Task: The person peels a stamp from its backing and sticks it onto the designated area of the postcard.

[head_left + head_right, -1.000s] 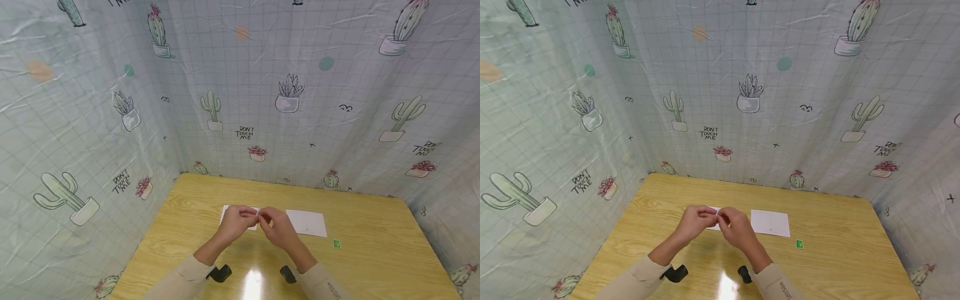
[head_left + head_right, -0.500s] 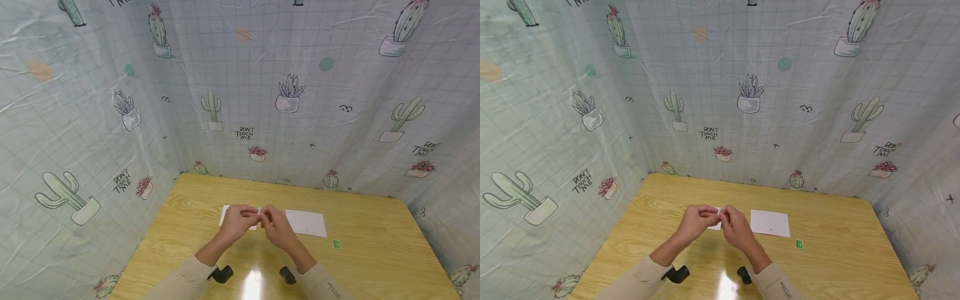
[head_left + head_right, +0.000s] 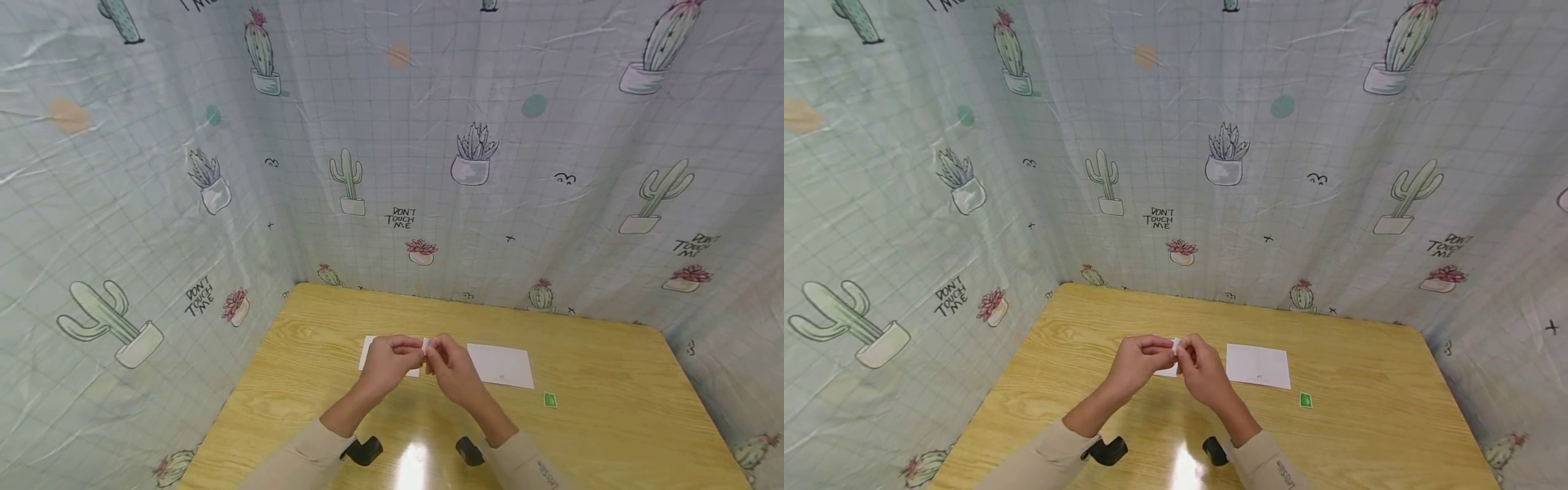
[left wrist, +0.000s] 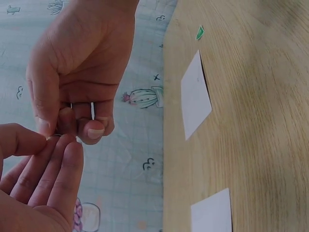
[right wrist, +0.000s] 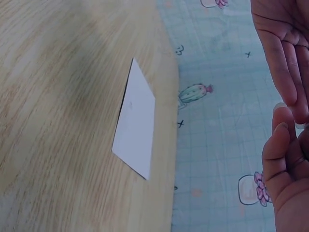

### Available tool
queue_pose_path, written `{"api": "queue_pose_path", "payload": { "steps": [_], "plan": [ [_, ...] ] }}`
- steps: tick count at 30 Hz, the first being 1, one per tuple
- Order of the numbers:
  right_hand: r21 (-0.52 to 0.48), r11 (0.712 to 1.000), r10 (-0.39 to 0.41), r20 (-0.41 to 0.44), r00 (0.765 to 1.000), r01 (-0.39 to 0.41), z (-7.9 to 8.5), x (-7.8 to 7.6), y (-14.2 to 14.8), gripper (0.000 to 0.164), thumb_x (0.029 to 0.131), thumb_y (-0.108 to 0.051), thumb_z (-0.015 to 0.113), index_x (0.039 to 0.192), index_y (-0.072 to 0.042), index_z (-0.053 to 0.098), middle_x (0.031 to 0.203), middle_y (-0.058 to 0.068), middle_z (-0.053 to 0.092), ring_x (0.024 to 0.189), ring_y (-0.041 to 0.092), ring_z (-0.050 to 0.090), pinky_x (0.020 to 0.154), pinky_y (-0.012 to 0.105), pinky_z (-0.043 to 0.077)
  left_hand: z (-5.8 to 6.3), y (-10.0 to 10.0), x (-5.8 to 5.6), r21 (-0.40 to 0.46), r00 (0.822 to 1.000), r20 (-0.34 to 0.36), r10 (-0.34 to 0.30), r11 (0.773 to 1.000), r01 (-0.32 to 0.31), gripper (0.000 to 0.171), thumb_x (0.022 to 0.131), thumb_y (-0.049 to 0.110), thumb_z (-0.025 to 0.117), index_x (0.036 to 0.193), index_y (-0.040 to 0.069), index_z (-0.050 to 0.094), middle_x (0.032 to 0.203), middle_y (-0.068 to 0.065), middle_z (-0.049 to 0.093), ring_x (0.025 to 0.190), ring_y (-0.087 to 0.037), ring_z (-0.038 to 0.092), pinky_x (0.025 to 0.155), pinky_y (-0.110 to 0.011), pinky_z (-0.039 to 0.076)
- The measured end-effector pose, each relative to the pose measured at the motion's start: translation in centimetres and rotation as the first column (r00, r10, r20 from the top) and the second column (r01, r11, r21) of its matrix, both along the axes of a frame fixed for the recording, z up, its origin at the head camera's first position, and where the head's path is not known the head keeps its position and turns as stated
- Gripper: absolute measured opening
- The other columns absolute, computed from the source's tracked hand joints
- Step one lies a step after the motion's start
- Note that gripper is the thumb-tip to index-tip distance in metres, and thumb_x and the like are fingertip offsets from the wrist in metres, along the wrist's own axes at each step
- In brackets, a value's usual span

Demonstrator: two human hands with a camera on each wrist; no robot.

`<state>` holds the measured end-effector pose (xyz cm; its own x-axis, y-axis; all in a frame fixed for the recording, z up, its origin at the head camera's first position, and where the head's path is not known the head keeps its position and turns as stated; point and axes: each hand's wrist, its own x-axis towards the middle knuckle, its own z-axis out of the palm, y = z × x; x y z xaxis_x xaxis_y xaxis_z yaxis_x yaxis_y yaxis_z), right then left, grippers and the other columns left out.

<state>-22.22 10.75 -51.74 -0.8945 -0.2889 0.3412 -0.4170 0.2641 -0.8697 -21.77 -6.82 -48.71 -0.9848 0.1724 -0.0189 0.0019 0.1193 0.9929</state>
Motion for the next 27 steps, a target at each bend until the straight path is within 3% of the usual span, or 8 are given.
{"api": "queue_pose_path", "payload": {
  "steps": [6,9,12,15,19,23,27],
  "plan": [
    [0.036,0.999,-0.018,-0.085,0.996,0.021,0.3,0.2,0.0,0.008,0.106,-0.007,0.057,0.099,-0.005,0.06,0.079,0.007,0.064,0.069,0.029,0.064,0.062,0.022,0.054,0.2,-0.1,0.0,0.028,1.0,0.003,-0.019,0.999,0.019,0.028,0.096,0.016,0.073,0.118,0.0,0.076,0.108,-0.018,0.08,0.099,-0.026,0.079,0.086,-0.033,0.065],
    [0.123,0.99,-0.041,-0.172,0.984,0.062,0.6,0.3,-0.1,0.005,0.104,-0.005,0.061,0.1,-0.005,0.061,0.078,-0.001,0.062,0.064,0.014,0.058,0.059,0.02,0.051,0.2,-0.1,0.1,0.027,1.0,0.003,-0.02,0.999,0.02,0.028,0.097,0.018,0.074,0.118,0.0,0.076,0.108,-0.018,0.08,0.1,-0.027,0.079,0.085,-0.033,0.065],
    [0.242,0.96,-0.064,-0.296,0.953,0.14,1.0,0.5,-0.2,0.004,0.102,-0.004,0.063,0.1,-0.005,0.061,0.076,-0.005,0.056,0.062,0.001,0.044,0.056,0.018,0.044,0.3,-0.1,0.1,-0.014,1.0,-0.013,-0.005,1.0,0.005,0.026,0.096,0.02,0.074,0.116,0.002,0.078,0.105,-0.016,0.081,0.098,-0.025,0.079,0.084,-0.032,0.065],
    [0.34,0.92,-0.066,-0.353,0.933,0.193,1.3,0.6,-0.4,0.006,0.101,-0.003,0.064,0.099,-0.006,0.059,0.077,-0.005,0.053,0.063,0.0,0.037,0.057,0.018,0.041,0.4,0.0,0.1,-0.077,0.999,-0.041,0.009,0.997,-0.012,0.025,0.096,0.02,0.073,0.113,0.003,0.079,0.102,-0.014,0.081,0.095,-0.022,0.08,0.081,-0.031,0.064],
    [0.383,0.912,-0.04,-0.275,0.961,0.148,1.5,0.6,-0.3,0.007,0.105,-0.006,0.059,0.099,-0.008,0.056,0.078,-0.006,0.052,0.063,0.001,0.038,0.058,0.019,0.04,0.4,-0.1,0.2,-0.108,0.998,-0.053,0.014,0.994,-0.019,0.024,0.096,0.019,0.072,0.112,0.004,0.079,0.101,-0.013,0.082,0.093,-0.021,0.08,0.08,-0.03,0.064],
    [0.322,0.944,-0.022,-0.151,0.988,0.07,1.4,0.4,-0.2,0.009,0.107,-0.008,0.054,0.099,-0.01,0.054,0.075,-0.006,0.05,0.06,0.0,0.039,0.056,0.02,0.04,0.3,-0.1,0.2,-0.067,0.999,-0.035,0.006,0.998,-0.008,0.025,0.096,0.018,0.072,0.114,0.002,0.078,0.105,-0.015,0.081,0.096,-0.025,0.08,0.082,-0.031,0.065],
    [0.234,0.972,-0.001,-0.099,0.995,0.024,1.1,0.3,-0.1,0.009,0.108,-0.008,0.053,0.099,-0.009,0.053,0.074,-0.005,0.053,0.059,0.0,0.041,0.053,0.021,0.041,0.3,-0.2,0.3,-0.005,1.0,-0.018,-0.002,1.0,0.002,0.026,0.096,0.016,0.073,0.116,0.0,0.077,0.108,-0.018,0.08,0.099,-0.025,0.08,0.084,-0.032,0.065]
  ]
}}
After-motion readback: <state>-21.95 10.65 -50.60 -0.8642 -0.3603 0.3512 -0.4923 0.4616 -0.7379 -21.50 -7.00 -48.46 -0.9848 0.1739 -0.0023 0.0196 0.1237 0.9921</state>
